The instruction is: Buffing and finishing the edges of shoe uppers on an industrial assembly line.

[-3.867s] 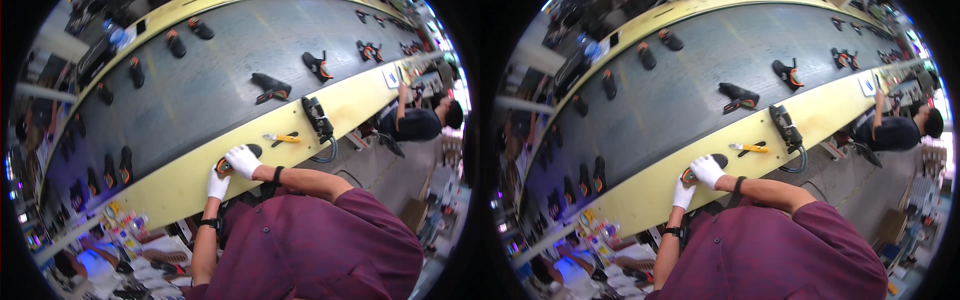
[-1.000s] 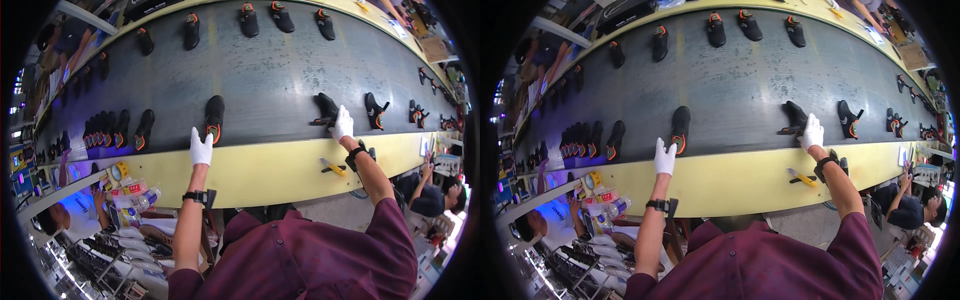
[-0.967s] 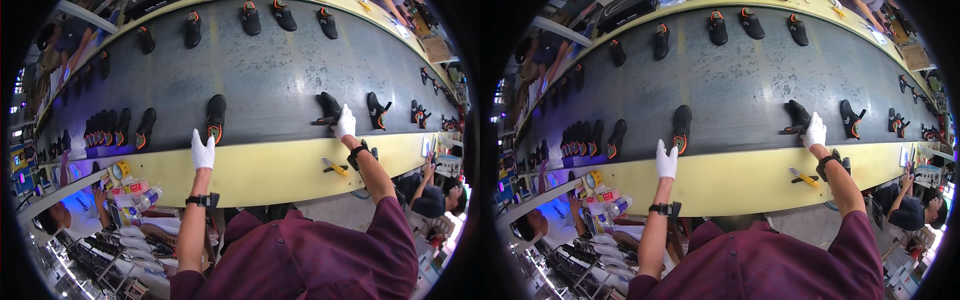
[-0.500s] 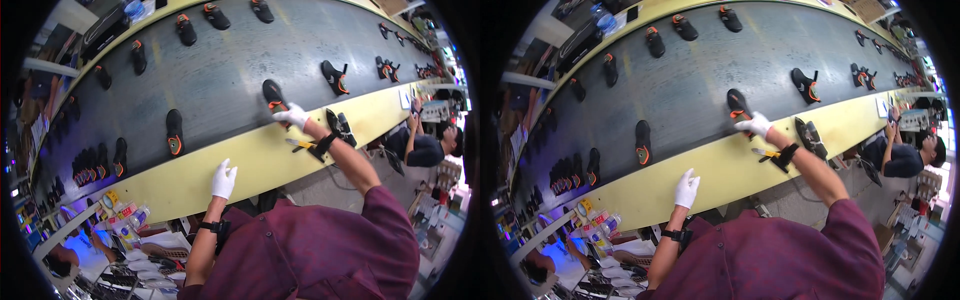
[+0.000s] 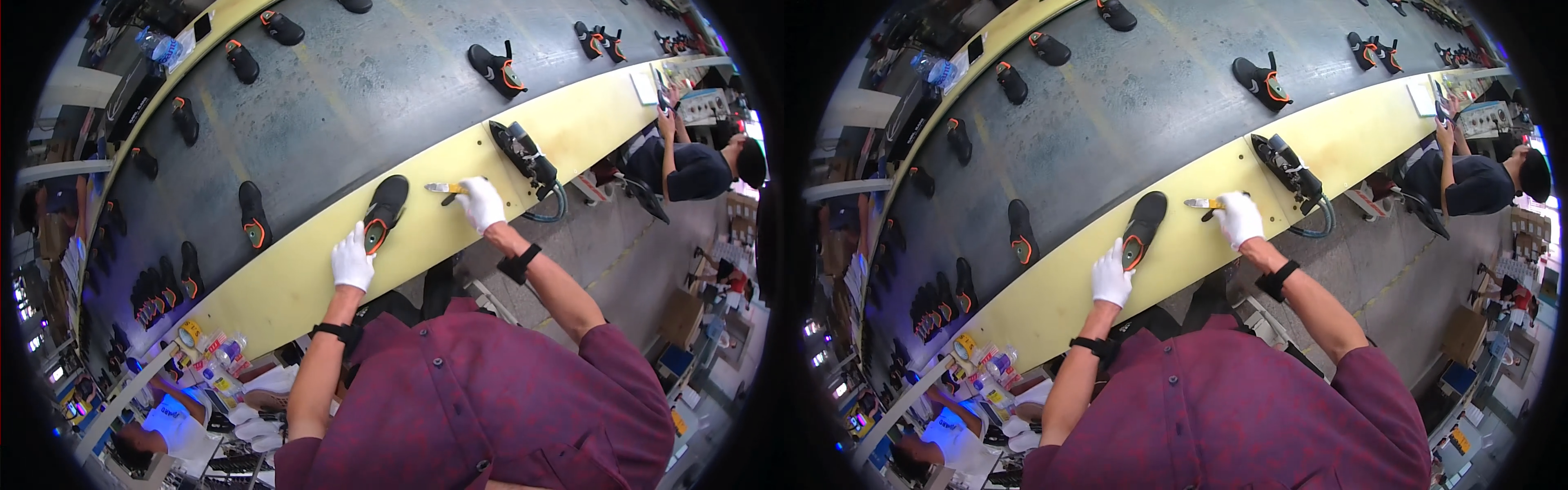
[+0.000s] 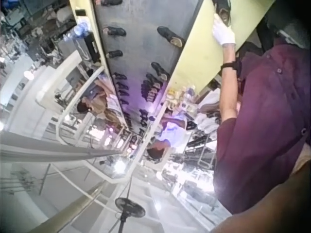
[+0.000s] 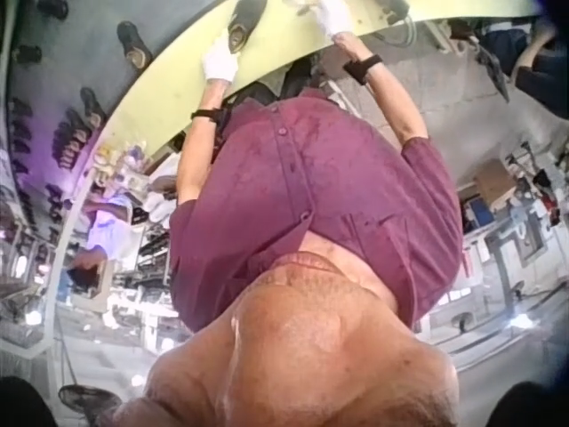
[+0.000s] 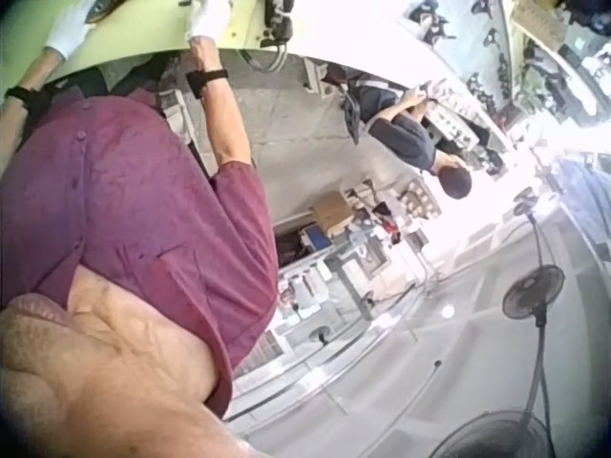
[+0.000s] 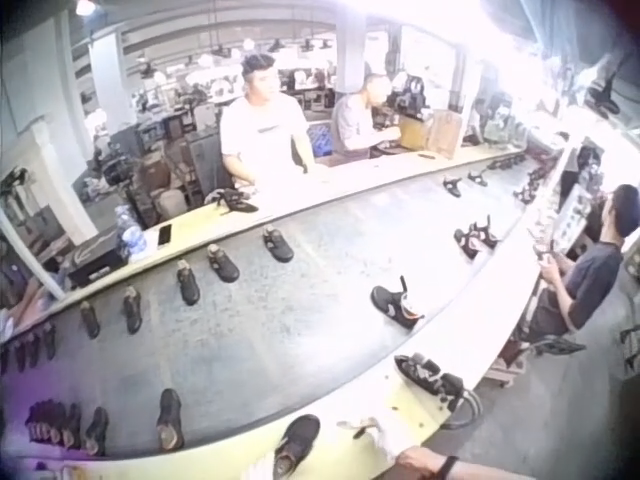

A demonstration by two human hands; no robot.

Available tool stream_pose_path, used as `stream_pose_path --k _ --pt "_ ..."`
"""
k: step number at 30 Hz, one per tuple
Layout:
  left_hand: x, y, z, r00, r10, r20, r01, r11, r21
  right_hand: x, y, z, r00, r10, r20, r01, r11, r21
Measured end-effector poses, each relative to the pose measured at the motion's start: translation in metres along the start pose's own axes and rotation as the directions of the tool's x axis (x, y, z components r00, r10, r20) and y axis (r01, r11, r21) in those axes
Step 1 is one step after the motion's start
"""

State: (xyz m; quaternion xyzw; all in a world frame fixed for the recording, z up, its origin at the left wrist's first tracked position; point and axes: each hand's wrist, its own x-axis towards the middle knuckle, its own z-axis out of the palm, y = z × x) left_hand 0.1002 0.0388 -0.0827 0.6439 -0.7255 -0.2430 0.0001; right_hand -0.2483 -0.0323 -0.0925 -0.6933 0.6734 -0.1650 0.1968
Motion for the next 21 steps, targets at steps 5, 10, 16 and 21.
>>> stream_pose_path --k 5,10,16,21 --pt "0.022 0.003 -0.021 0.982 0.184 -0.035 -0.186 0.980 -0.073 0.021 0.020 0.003 0.982 -0.100 0.162 0.155 0.913 -0.378" --pt "0.030 0.021 -0.015 0.997 0.061 -0.047 -0.067 0.990 -0.126 0.037 0.038 0.011 0.930 -0.110 0.351 0.243 0.900 -0.362" --pt "0.046 0.017 -0.023 0.994 0.105 0.000 -0.104 0.988 -0.117 0.043 0.029 -0.005 0.979 -0.069 0.190 0.090 0.991 -0.104" --pt "0.054 0.031 -0.026 0.991 0.133 -0.030 -0.135 0.985 -0.106 0.042 -0.046 -0.017 0.785 -0.360 0.504 0.402 0.915 0.027"
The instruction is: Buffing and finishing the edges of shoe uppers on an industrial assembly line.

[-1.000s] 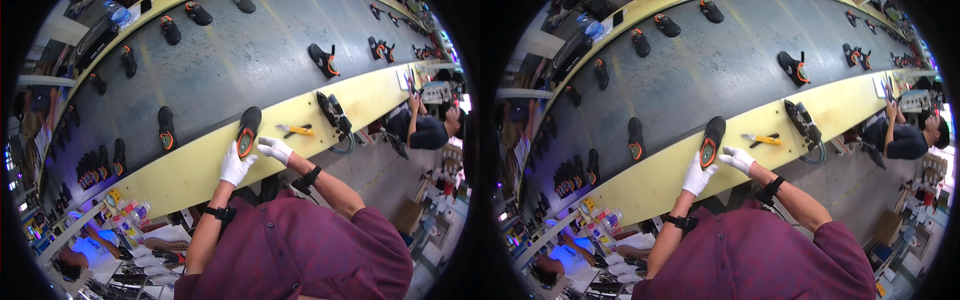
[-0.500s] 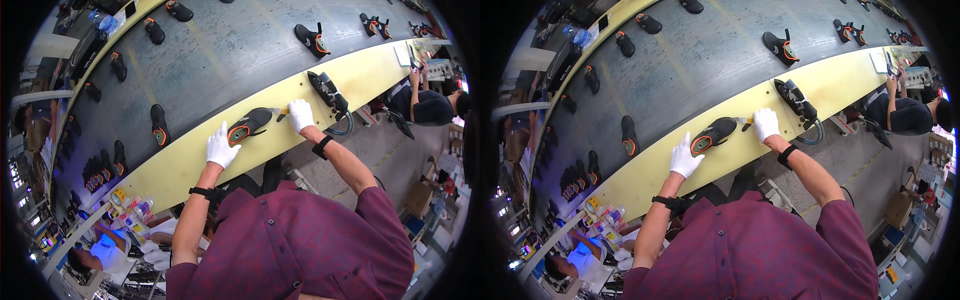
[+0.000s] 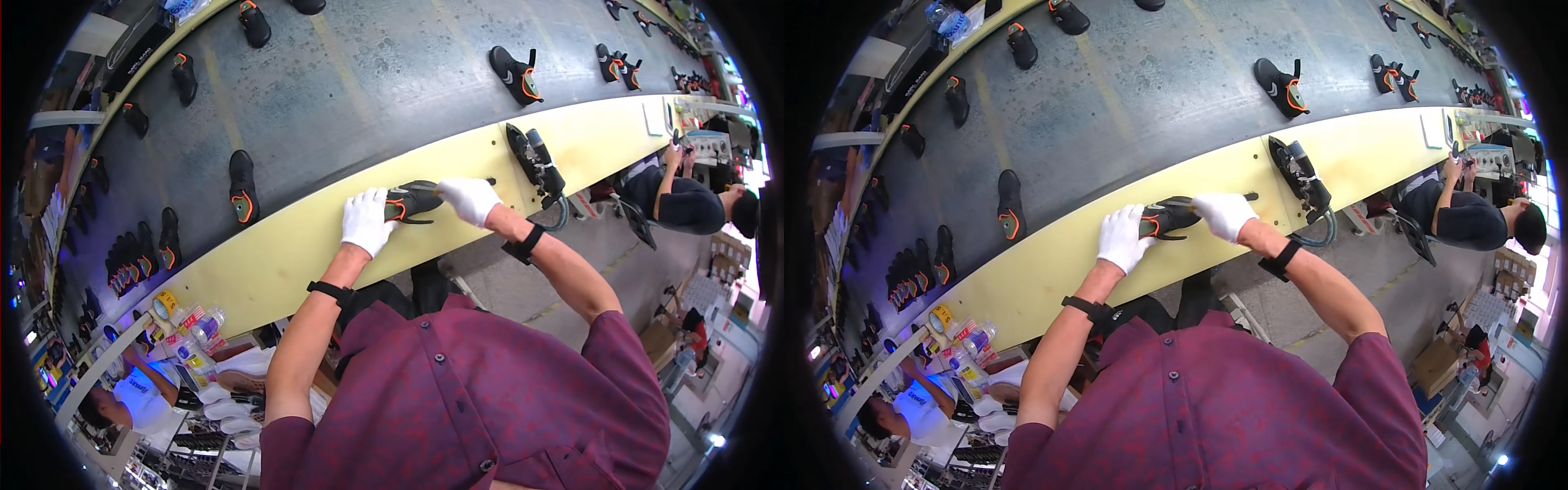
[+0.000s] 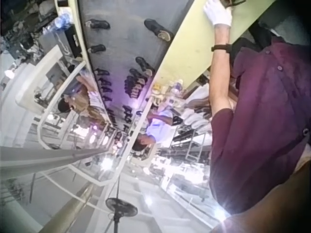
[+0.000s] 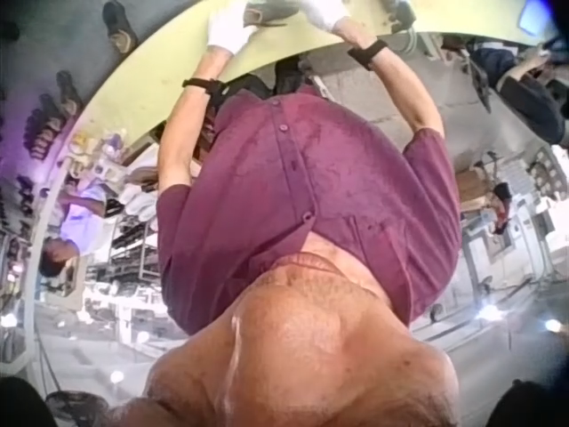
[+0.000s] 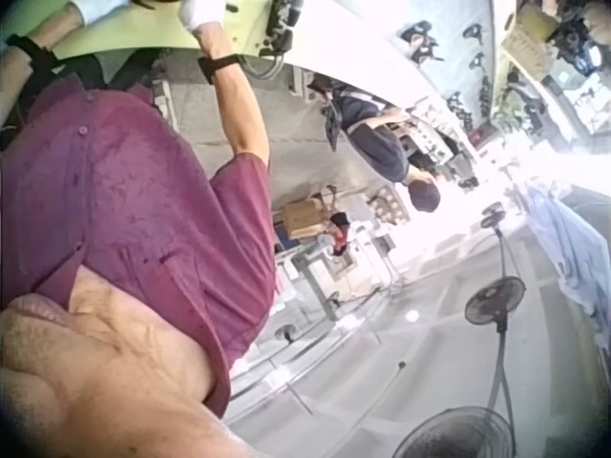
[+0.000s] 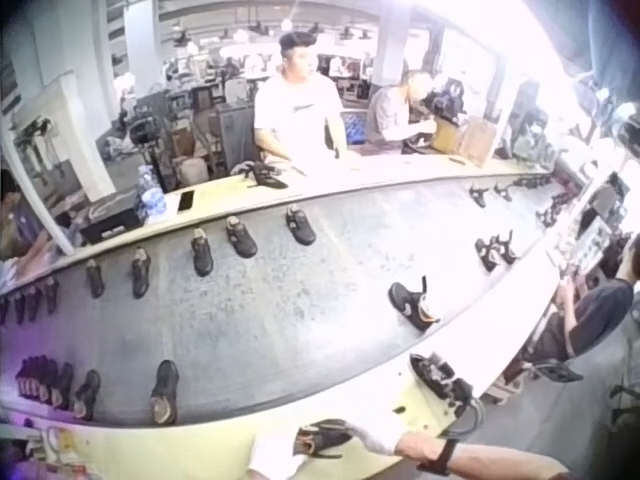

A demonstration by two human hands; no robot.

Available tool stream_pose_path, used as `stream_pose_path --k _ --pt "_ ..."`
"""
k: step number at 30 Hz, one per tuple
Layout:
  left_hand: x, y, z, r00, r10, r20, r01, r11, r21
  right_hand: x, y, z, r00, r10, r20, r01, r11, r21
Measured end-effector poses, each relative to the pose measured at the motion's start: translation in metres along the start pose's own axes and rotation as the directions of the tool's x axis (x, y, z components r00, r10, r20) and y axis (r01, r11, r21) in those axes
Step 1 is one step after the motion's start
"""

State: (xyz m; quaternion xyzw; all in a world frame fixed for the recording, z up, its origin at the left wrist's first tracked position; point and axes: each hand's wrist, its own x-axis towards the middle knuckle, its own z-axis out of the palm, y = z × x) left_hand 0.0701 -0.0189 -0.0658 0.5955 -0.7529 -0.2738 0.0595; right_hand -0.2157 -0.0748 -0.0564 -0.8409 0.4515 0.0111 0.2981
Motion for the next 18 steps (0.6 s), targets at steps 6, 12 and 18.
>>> stream_pose_path --k 6,12,18 --pt "0.003 0.002 0.006 0.997 -0.067 0.041 0.065 0.996 0.057 0.012 -0.025 -0.030 0.975 -0.100 0.198 0.133 0.978 -0.159" --pt "0.006 0.009 0.003 0.990 -0.118 0.074 0.108 0.986 0.130 0.032 -0.048 -0.070 0.883 -0.010 0.470 0.136 0.962 -0.236" --pt "0.006 0.009 0.004 0.992 -0.116 0.043 0.113 0.992 0.062 0.024 -0.069 -0.039 0.963 0.041 0.267 0.031 0.965 -0.260"
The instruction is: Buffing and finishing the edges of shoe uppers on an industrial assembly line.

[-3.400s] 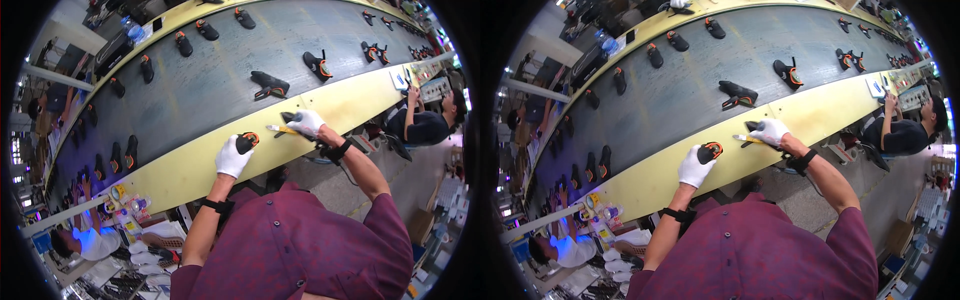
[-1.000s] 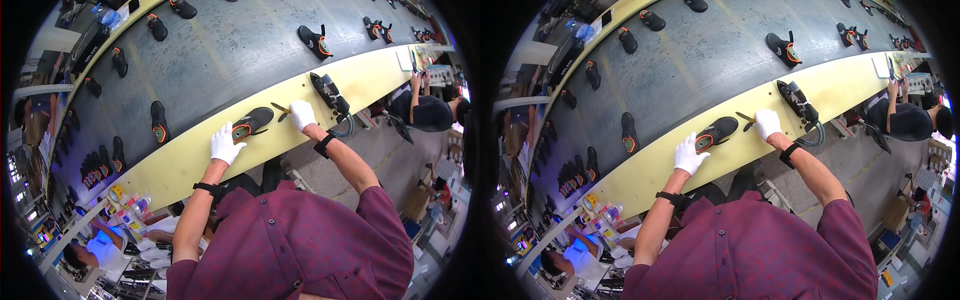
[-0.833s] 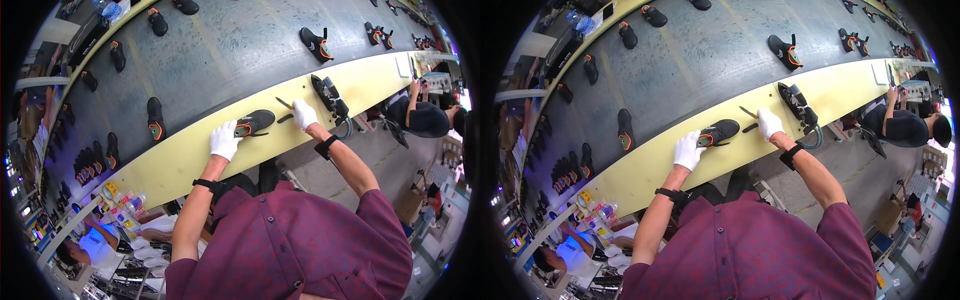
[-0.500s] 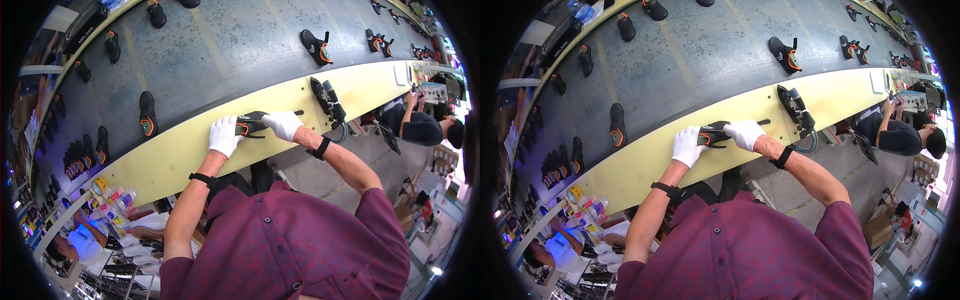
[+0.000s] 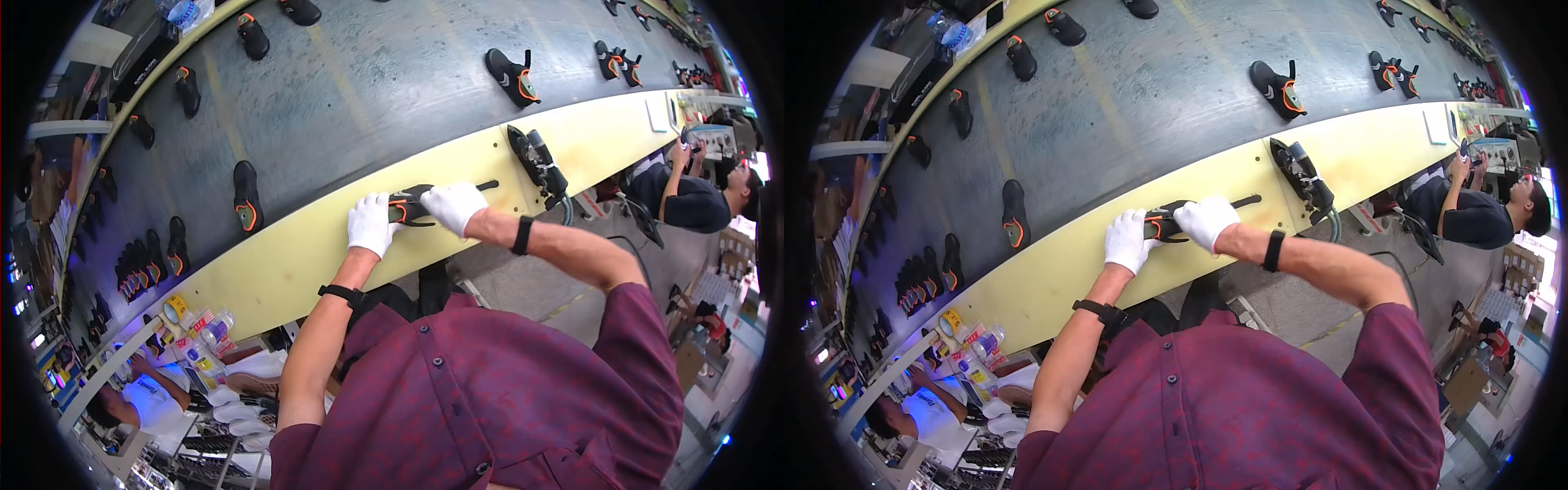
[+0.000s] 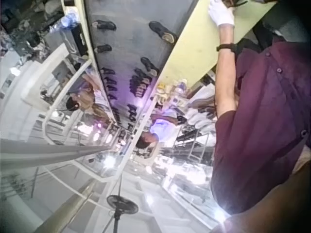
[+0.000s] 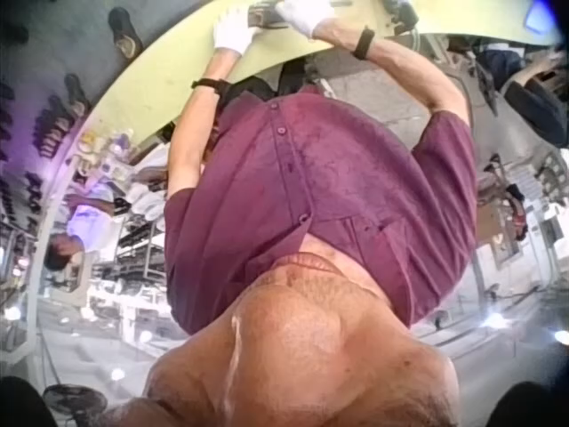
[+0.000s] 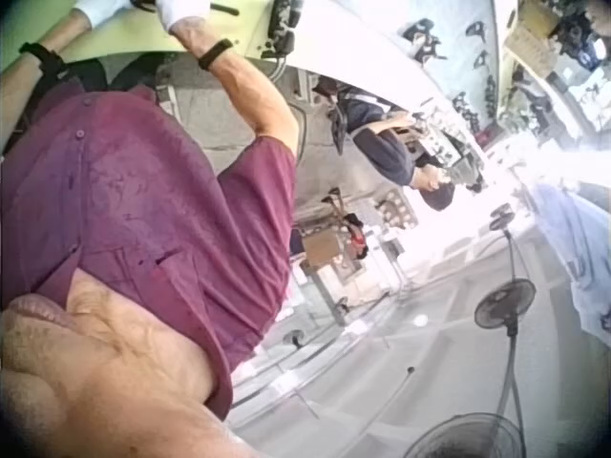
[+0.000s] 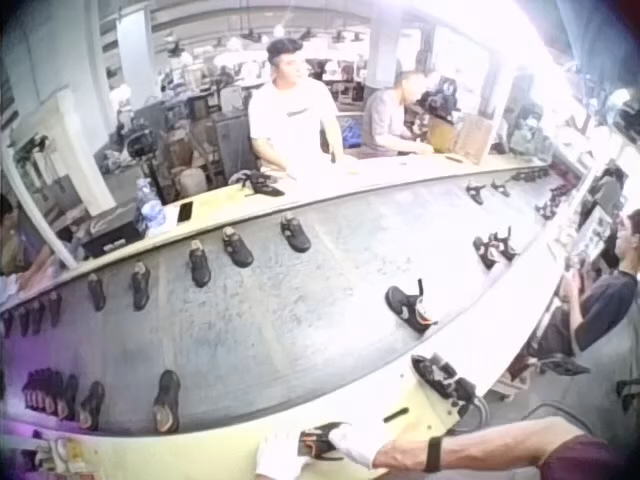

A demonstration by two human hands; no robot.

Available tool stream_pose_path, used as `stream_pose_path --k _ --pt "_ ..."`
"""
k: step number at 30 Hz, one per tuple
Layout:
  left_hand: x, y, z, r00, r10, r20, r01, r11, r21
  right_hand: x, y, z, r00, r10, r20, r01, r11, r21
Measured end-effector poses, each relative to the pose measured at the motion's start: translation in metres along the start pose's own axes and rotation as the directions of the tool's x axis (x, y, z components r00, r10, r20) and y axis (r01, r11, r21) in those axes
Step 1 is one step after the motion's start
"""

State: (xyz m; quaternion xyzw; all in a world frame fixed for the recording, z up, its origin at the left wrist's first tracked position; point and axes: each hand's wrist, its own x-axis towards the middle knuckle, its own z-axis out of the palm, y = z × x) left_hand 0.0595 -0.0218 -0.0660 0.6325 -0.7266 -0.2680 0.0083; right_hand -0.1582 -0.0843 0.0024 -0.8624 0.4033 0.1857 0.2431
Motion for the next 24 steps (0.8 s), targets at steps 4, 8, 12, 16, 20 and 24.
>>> stream_pose_path --k 4,8,12,16,20,24 --pt "0.004 0.001 0.010 1.000 -0.013 0.007 0.013 0.998 -0.054 -0.004 0.004 0.068 0.947 0.063 -0.315 -0.036 0.995 0.091" --pt "0.010 -0.054 0.041 0.965 0.249 -0.084 -0.262 0.930 -0.256 -0.016 0.015 0.083 0.921 0.067 -0.383 -0.013 0.990 0.141" --pt "0.032 -0.054 0.030 0.978 0.148 0.146 -0.056 0.865 -0.499 -0.014 0.025 0.083 0.920 -0.006 -0.393 0.078 0.983 0.168" --pt "0.028 -0.056 0.030 0.971 0.202 0.126 -0.146 0.925 -0.351 -0.008 0.020 0.094 0.911 -0.012 -0.411 0.092 0.981 0.174" --pt "0.022 -0.045 0.025 0.991 0.122 0.048 -0.108 0.970 -0.218 -0.018 0.017 0.094 0.923 0.054 -0.380 0.039 0.972 0.233" --pt "0.029 -0.046 0.031 0.988 0.151 -0.008 -0.149 0.963 -0.225 -0.044 0.039 0.113 0.801 0.075 -0.594 0.127 0.948 0.292"
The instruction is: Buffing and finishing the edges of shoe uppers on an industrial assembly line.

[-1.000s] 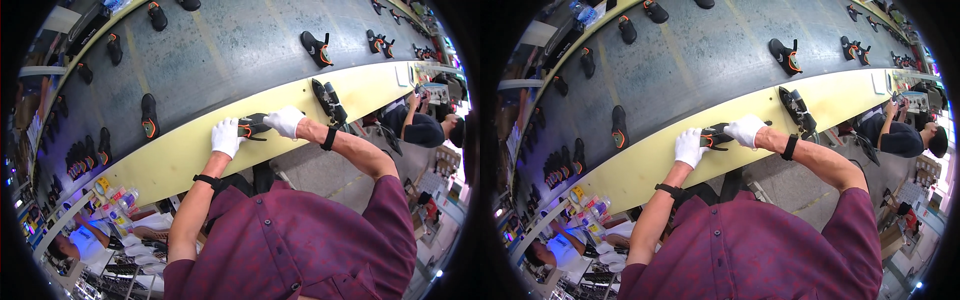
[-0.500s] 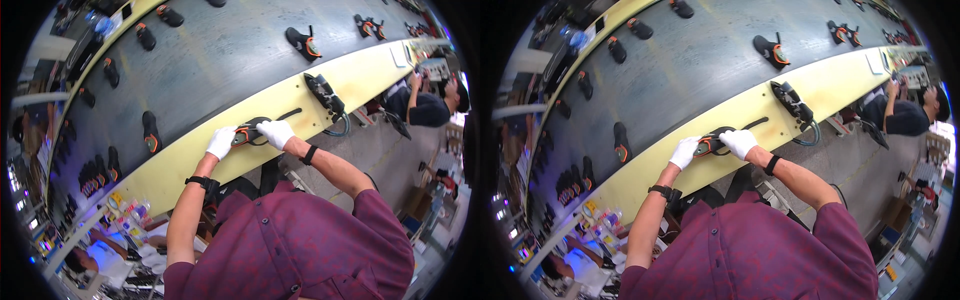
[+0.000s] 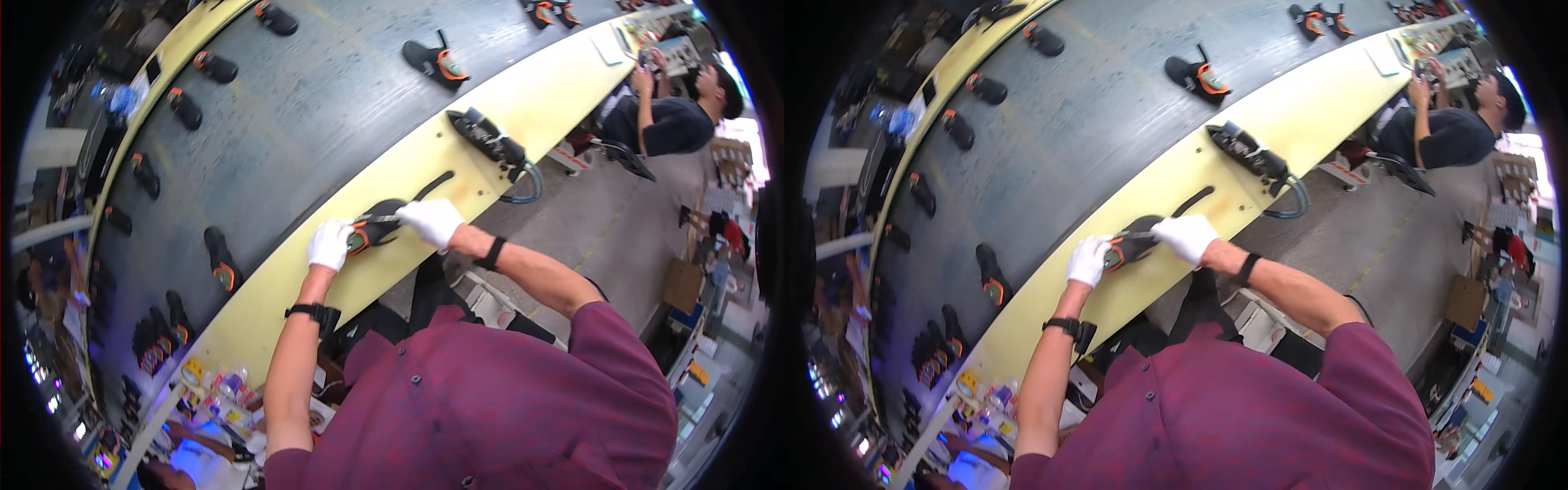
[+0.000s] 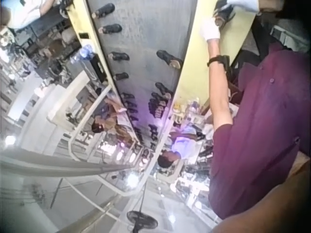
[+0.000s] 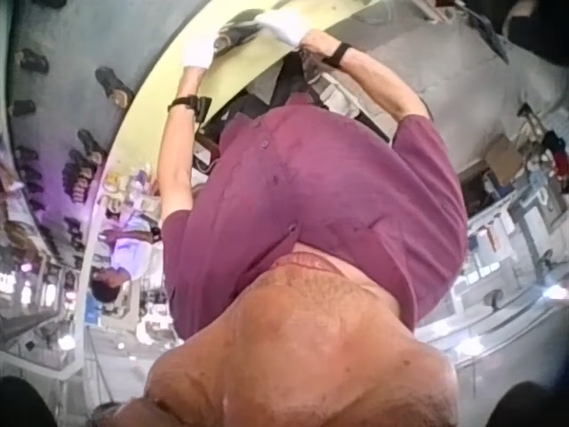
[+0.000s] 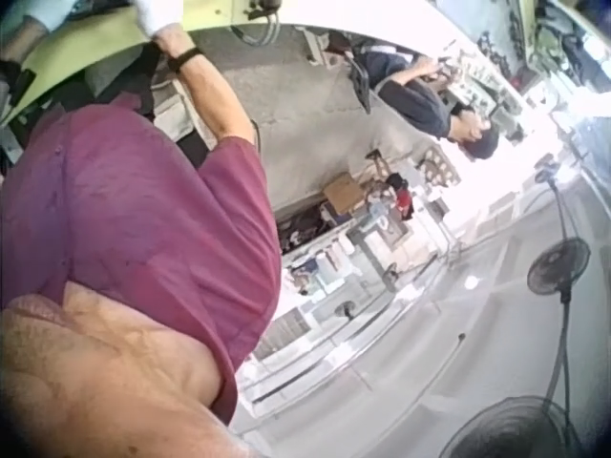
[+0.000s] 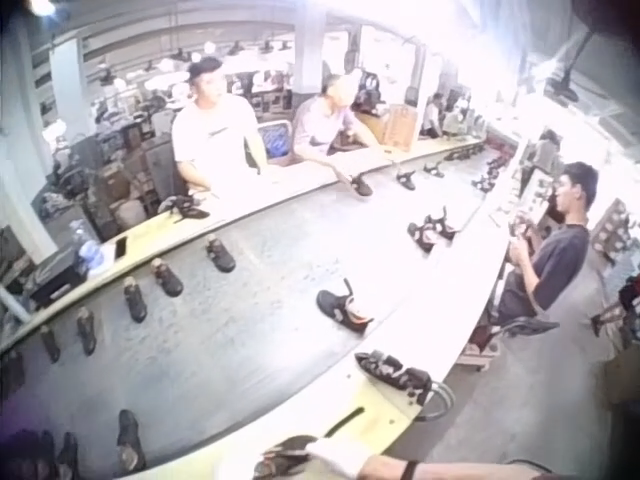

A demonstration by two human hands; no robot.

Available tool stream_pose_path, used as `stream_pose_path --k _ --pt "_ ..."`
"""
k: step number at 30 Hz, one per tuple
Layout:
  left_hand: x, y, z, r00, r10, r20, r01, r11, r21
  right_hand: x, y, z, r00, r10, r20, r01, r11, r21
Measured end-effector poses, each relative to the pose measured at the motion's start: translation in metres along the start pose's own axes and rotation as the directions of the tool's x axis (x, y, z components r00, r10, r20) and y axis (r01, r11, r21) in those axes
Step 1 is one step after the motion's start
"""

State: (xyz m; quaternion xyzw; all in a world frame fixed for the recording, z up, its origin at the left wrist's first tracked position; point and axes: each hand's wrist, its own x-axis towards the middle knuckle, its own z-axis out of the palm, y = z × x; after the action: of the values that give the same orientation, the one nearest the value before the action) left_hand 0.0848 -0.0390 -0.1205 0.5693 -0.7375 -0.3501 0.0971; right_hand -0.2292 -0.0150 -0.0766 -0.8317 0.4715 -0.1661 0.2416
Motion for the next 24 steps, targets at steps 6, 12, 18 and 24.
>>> stream_pose_path --k 6,12,18,24 --pt "-0.001 -0.002 -0.003 1.000 0.006 0.004 -0.006 1.000 0.024 0.019 0.008 -0.006 0.999 0.045 -0.025 -0.047 0.995 -0.086" --pt "0.000 0.003 -0.001 0.998 0.060 -0.032 -0.062 0.998 -0.033 0.032 -0.034 0.027 0.979 -0.112 0.169 0.078 0.978 0.195" --pt "-0.010 -0.001 -0.003 0.963 0.166 -0.213 -0.169 0.986 0.002 0.050 -0.043 0.025 0.958 -0.082 0.274 0.032 0.983 0.182" --pt "-0.056 0.053 0.001 0.935 -0.081 -0.346 0.038 0.991 -0.129 0.046 -0.024 0.011 0.941 -0.164 0.295 0.101 0.971 0.217"
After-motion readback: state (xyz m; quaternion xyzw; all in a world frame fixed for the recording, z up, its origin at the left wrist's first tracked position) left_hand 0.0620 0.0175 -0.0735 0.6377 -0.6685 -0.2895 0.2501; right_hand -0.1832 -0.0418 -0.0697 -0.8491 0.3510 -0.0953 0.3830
